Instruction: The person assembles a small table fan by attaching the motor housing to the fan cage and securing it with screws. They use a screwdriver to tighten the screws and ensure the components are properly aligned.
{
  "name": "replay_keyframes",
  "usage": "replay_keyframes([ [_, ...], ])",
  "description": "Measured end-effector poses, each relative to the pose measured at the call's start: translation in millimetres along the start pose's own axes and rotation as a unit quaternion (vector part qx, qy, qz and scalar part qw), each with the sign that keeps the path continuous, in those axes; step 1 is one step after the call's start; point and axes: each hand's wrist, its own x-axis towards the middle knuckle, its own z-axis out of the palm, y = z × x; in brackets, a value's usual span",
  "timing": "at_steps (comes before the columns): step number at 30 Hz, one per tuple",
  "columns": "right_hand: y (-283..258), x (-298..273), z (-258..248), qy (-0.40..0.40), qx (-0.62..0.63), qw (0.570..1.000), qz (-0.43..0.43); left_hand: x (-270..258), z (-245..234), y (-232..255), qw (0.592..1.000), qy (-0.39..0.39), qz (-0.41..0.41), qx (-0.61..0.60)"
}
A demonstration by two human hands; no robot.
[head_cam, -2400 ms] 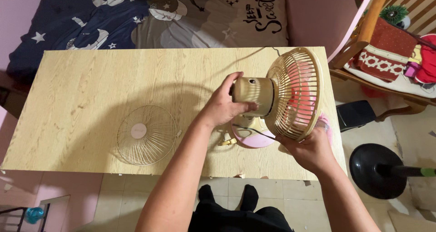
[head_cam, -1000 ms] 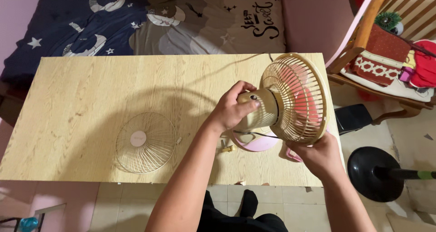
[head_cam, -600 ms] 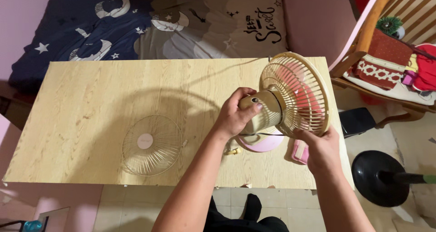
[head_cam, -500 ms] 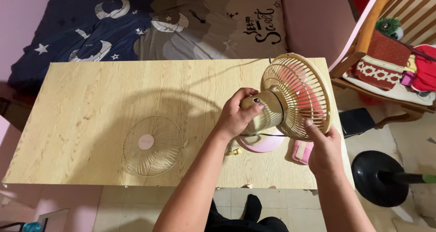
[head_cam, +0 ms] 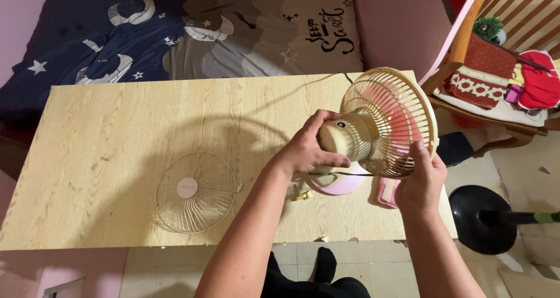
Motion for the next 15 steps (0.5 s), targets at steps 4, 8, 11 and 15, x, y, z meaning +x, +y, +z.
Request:
replay_keyframes([
  [4,1.0,-0.2,-1.2,0.009,-0.033,0.999,-0.007,0.3,0.2,-1.4,0.997,0.019,0.012,0.074],
  [8,7.6,-0.1,-3.4,0.032,-0.037,0.999,-0.017,-8.3,6.3,2.1,0.990,0.041,0.009,0.131],
  [11,11.1,1.0,-4.5,0.028,-0.029,0.999,-0.027,-5.8,9.0,8.3,0.979,0.045,-0.004,0.199],
  [15,11.7,-1.7,-7.3,0.018,-0.054,0.998,-0.032,-5.9,13.6,19.0,0.977,0.040,-0.021,0.209],
])
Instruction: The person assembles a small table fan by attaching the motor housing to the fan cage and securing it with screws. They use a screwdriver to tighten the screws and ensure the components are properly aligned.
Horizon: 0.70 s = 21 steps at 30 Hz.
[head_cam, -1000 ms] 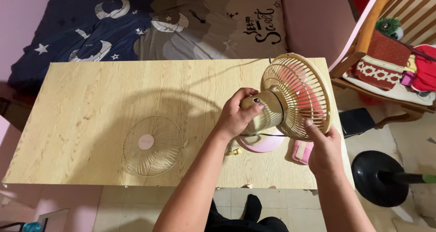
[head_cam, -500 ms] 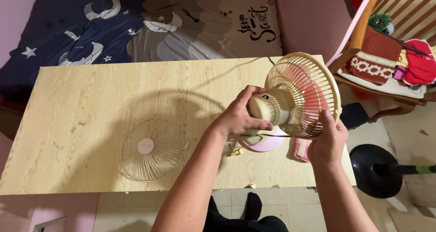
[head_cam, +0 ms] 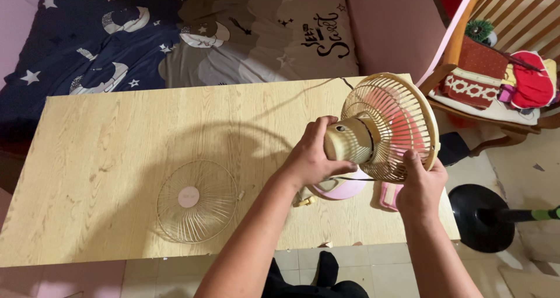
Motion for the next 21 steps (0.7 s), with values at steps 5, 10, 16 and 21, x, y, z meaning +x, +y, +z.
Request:
replay_keyframes([
  [5,-2.9,-0.9,5.6,0.034,-0.021,0.999,0.006,-1.3,-7.4,16.3,0.989,-0.036,-0.110,0.097],
  [10,-8.0,-3.1,11.4,0.048,-0.023,0.999,0.008,-4.5,-7.0,4.1,0.999,-0.026,-0.017,0.020],
  [16,-11.8,-1.2,14.8,0.046,-0.022,0.999,0.009,-35.6,-7.6,-43.5,0.980,0.139,-0.027,-0.137],
  [21,-14.9,-0.6,16.4,0.035,-0.004,0.999,0.012,-84.4,8.4,-60.1,0.968,0.000,-0.234,0.086],
])
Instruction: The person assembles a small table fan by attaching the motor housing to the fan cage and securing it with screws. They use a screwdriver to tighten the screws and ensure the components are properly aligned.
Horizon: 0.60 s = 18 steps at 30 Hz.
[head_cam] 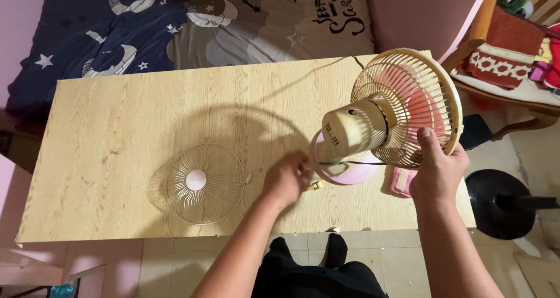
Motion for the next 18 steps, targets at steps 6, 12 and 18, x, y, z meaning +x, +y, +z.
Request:
replay_keyframes([
  [6,0.1,3.5,-1.1,-0.018,-0.008,1.000,0.009,-11.6,46.9,-15.7,0.982,-0.025,0.124,0.142],
  [12,-4.9,3.4,-2.7,-0.025,-0.024,0.999,0.010,-10.8,81.8,-33.9,0.955,0.069,0.168,0.234],
  [18,-6.1,7.2,-4.2,-0.039,-0.022,0.999,0.010,-13.2,43.3,-87.7,0.924,0.361,0.113,0.053],
])
